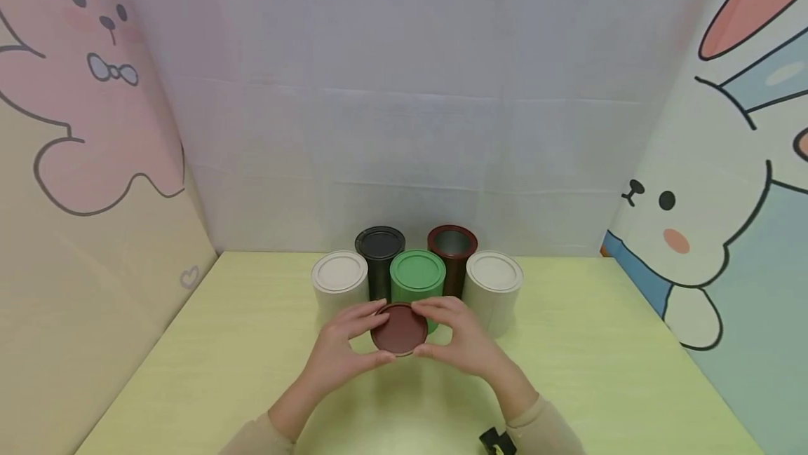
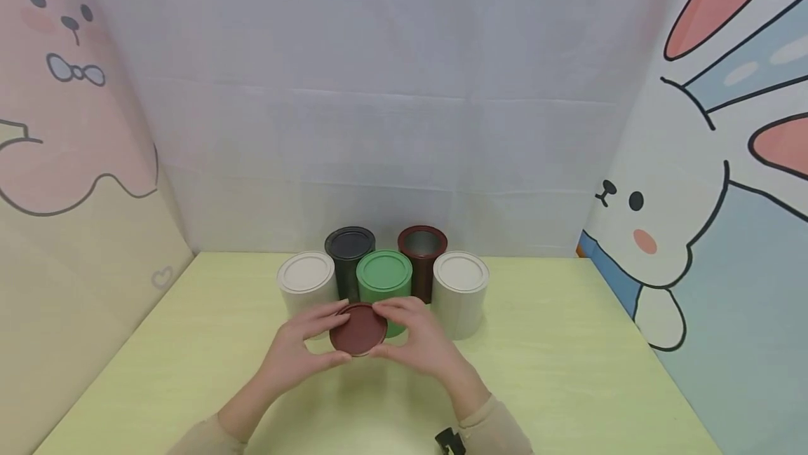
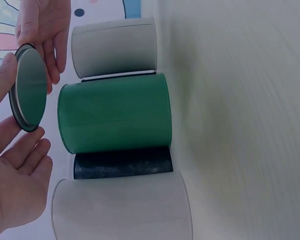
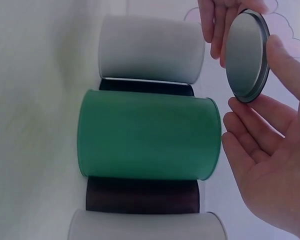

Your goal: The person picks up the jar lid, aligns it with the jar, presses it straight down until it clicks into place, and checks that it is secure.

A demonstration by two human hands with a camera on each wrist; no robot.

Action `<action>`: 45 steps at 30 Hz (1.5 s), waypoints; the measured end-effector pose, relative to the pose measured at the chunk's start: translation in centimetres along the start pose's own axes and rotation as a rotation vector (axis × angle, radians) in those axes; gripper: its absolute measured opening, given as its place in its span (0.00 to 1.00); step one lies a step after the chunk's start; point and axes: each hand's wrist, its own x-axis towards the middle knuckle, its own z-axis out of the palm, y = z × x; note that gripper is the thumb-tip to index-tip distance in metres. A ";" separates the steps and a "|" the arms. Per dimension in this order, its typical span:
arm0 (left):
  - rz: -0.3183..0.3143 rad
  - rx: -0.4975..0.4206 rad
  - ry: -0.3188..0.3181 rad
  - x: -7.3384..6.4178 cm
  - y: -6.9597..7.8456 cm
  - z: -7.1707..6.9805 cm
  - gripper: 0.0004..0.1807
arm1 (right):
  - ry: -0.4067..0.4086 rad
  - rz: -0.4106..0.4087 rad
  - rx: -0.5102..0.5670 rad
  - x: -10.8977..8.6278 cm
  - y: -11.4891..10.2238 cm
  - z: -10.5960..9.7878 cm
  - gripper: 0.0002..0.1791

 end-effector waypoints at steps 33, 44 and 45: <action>-0.081 0.022 -0.024 9.7 1.6 2.7 0.34 | 0.099 0.070 -0.181 3.1 3.1 -6.4 0.34; -0.177 0.068 -0.102 14.5 0.3 4.0 0.34 | 0.014 0.213 -0.142 6.1 6.4 -8.2 0.33; -0.183 0.078 -0.104 14.8 0.2 4.1 0.34 | 0.008 0.223 -0.143 6.3 6.6 -8.3 0.33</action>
